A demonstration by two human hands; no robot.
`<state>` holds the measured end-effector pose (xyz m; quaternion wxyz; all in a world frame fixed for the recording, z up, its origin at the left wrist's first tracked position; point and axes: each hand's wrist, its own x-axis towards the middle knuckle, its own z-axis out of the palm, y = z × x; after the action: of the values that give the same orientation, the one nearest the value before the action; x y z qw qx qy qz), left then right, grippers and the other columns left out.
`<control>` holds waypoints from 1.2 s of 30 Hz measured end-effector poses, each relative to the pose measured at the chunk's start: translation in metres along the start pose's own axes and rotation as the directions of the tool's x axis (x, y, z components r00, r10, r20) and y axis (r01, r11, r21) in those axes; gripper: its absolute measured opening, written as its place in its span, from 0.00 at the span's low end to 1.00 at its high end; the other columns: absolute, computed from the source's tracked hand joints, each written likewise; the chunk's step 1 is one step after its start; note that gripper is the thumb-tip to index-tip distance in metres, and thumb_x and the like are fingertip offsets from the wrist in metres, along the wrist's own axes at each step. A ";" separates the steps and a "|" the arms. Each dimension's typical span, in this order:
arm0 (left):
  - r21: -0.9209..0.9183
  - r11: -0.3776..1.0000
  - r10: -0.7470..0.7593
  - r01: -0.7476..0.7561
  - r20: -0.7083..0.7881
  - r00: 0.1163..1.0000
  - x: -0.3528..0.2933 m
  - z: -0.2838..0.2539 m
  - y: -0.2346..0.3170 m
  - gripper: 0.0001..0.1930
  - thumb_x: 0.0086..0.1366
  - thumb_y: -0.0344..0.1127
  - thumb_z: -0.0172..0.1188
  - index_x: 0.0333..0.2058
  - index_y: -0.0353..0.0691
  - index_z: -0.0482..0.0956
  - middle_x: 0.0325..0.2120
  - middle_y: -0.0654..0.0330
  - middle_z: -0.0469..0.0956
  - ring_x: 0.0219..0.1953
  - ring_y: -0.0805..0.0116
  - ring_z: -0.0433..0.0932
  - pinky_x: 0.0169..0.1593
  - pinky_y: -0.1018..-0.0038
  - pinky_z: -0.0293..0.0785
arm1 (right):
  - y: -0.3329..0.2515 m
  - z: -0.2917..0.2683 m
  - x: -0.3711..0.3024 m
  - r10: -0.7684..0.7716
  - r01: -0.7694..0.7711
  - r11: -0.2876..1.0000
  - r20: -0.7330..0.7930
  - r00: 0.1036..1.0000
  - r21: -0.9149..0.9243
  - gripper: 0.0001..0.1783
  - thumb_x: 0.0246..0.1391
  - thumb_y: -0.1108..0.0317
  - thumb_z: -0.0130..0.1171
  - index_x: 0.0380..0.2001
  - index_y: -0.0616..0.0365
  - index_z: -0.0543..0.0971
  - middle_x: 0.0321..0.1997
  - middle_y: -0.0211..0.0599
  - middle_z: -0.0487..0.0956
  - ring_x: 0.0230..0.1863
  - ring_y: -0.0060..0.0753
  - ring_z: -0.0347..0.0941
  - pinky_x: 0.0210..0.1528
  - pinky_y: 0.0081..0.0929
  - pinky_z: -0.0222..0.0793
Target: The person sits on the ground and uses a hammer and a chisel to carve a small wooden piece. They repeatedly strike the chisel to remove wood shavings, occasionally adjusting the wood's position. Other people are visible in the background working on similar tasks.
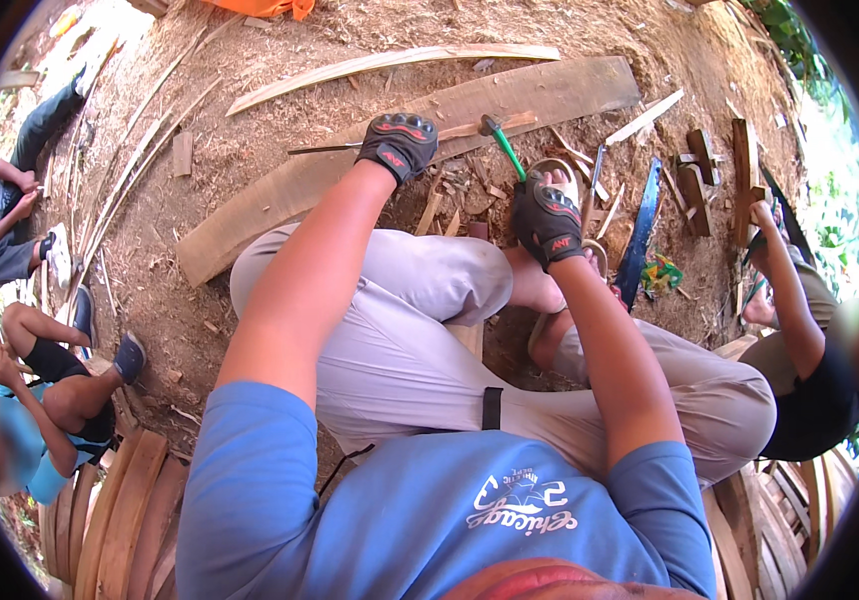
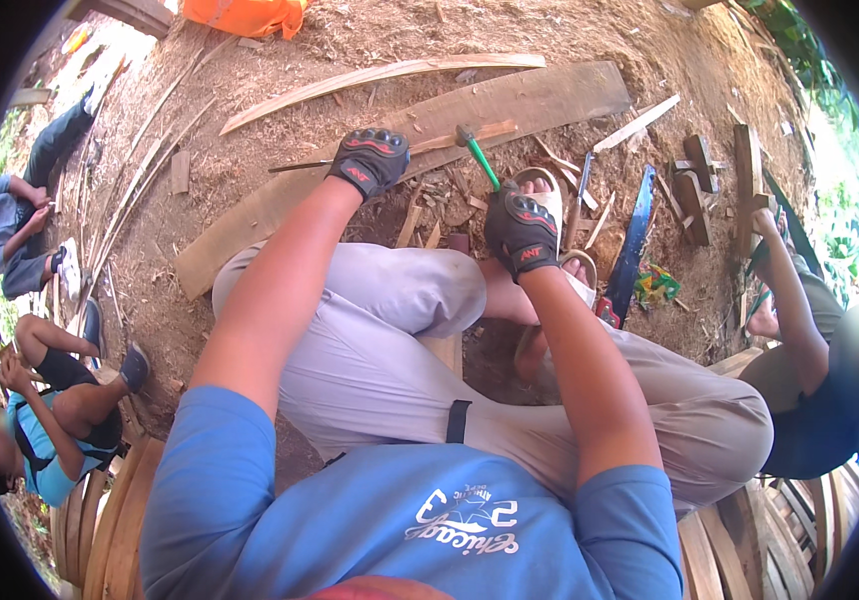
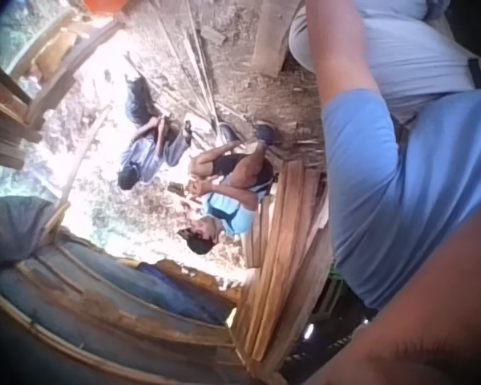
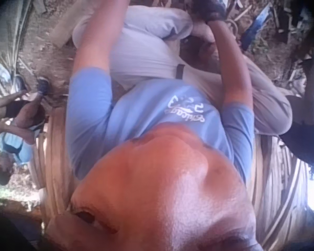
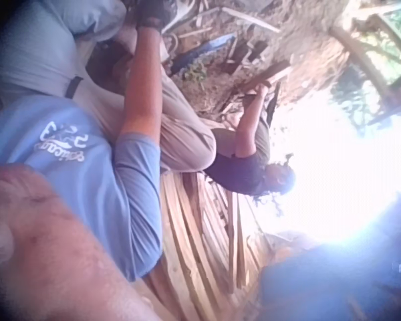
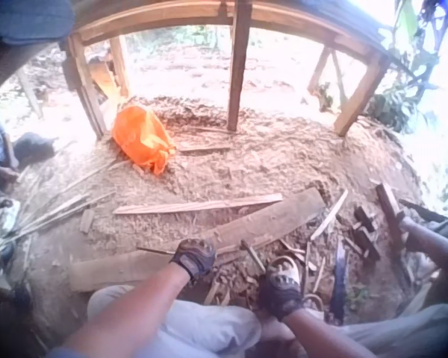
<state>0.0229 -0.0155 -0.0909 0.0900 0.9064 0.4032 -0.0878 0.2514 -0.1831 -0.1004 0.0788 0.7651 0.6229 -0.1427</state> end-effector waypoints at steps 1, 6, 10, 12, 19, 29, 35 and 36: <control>0.005 1.000 0.004 -0.004 0.002 1.000 0.000 0.003 -0.002 0.15 0.69 0.41 0.51 0.38 0.44 0.86 0.40 0.47 0.85 0.45 0.48 0.85 0.50 0.53 0.81 | -0.003 -0.002 0.000 0.009 -0.009 1.000 0.008 1.000 0.017 0.27 0.69 0.51 0.43 0.54 0.61 0.78 0.68 0.67 0.71 0.74 0.65 0.61 0.78 0.52 0.49; -0.041 0.997 -0.070 0.072 0.038 0.997 0.011 0.000 -0.002 0.15 0.69 0.41 0.51 0.41 0.44 0.86 0.40 0.47 0.86 0.45 0.47 0.85 0.50 0.52 0.81 | 0.010 0.021 0.000 -0.046 0.046 0.998 -0.007 0.999 -0.039 0.28 0.67 0.51 0.43 0.58 0.59 0.77 0.71 0.67 0.68 0.76 0.65 0.56 0.80 0.53 0.42; -0.102 0.986 -0.118 0.132 0.127 0.985 0.019 -0.004 -0.004 0.16 0.68 0.45 0.55 0.44 0.45 0.86 0.45 0.47 0.85 0.48 0.46 0.84 0.53 0.54 0.80 | 0.023 0.044 -0.004 -0.068 0.060 0.997 -0.172 0.983 -0.055 0.28 0.66 0.51 0.44 0.58 0.59 0.78 0.70 0.66 0.70 0.76 0.64 0.58 0.80 0.52 0.43; -0.129 0.978 -0.131 0.162 0.217 0.967 0.018 -0.009 -0.010 0.18 0.67 0.47 0.56 0.46 0.44 0.86 0.46 0.46 0.85 0.50 0.46 0.84 0.55 0.54 0.79 | 0.014 0.027 0.001 -0.044 0.043 0.999 -0.034 0.998 -0.021 0.28 0.66 0.51 0.45 0.56 0.59 0.78 0.69 0.67 0.71 0.75 0.66 0.59 0.80 0.51 0.43; -0.181 0.969 -0.099 0.171 0.348 0.932 0.022 -0.018 -0.011 0.21 0.66 0.50 0.59 0.47 0.41 0.86 0.49 0.45 0.84 0.52 0.46 0.83 0.57 0.55 0.78 | 0.005 0.013 -0.009 -0.032 0.038 0.998 -0.145 0.989 0.042 0.24 0.68 0.54 0.45 0.52 0.61 0.79 0.64 0.71 0.73 0.73 0.64 0.63 0.80 0.51 0.46; -0.247 0.962 -0.034 0.118 0.321 0.947 0.027 -0.012 -0.030 0.19 0.66 0.50 0.61 0.44 0.42 0.87 0.45 0.45 0.85 0.49 0.48 0.84 0.56 0.56 0.78 | -0.002 -0.005 -0.005 0.002 0.001 0.998 -0.041 0.999 0.058 0.23 0.68 0.55 0.44 0.51 0.61 0.79 0.66 0.69 0.72 0.73 0.67 0.62 0.79 0.51 0.47; -0.227 0.965 -0.072 0.130 0.247 0.966 0.025 -0.009 -0.022 0.18 0.67 0.47 0.58 0.43 0.40 0.87 0.44 0.44 0.85 0.47 0.46 0.85 0.53 0.55 0.79 | 0.000 0.000 -0.003 -0.003 0.005 0.999 -0.042 0.999 0.047 0.23 0.68 0.55 0.45 0.51 0.61 0.78 0.67 0.70 0.71 0.73 0.67 0.61 0.79 0.51 0.47; -0.226 0.959 -0.113 0.171 0.249 0.962 0.022 -0.013 -0.017 0.18 0.67 0.47 0.58 0.43 0.40 0.87 0.44 0.43 0.85 0.47 0.45 0.85 0.53 0.55 0.79 | 0.000 0.001 -0.005 -0.001 0.004 0.999 -0.066 0.998 0.048 0.23 0.68 0.55 0.45 0.51 0.61 0.78 0.67 0.70 0.71 0.74 0.67 0.61 0.79 0.50 0.47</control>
<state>0.0263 0.0146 -0.0853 0.2413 0.8403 0.4619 -0.1495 0.2505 -0.1879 -0.0994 0.0398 0.7703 0.6224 -0.1326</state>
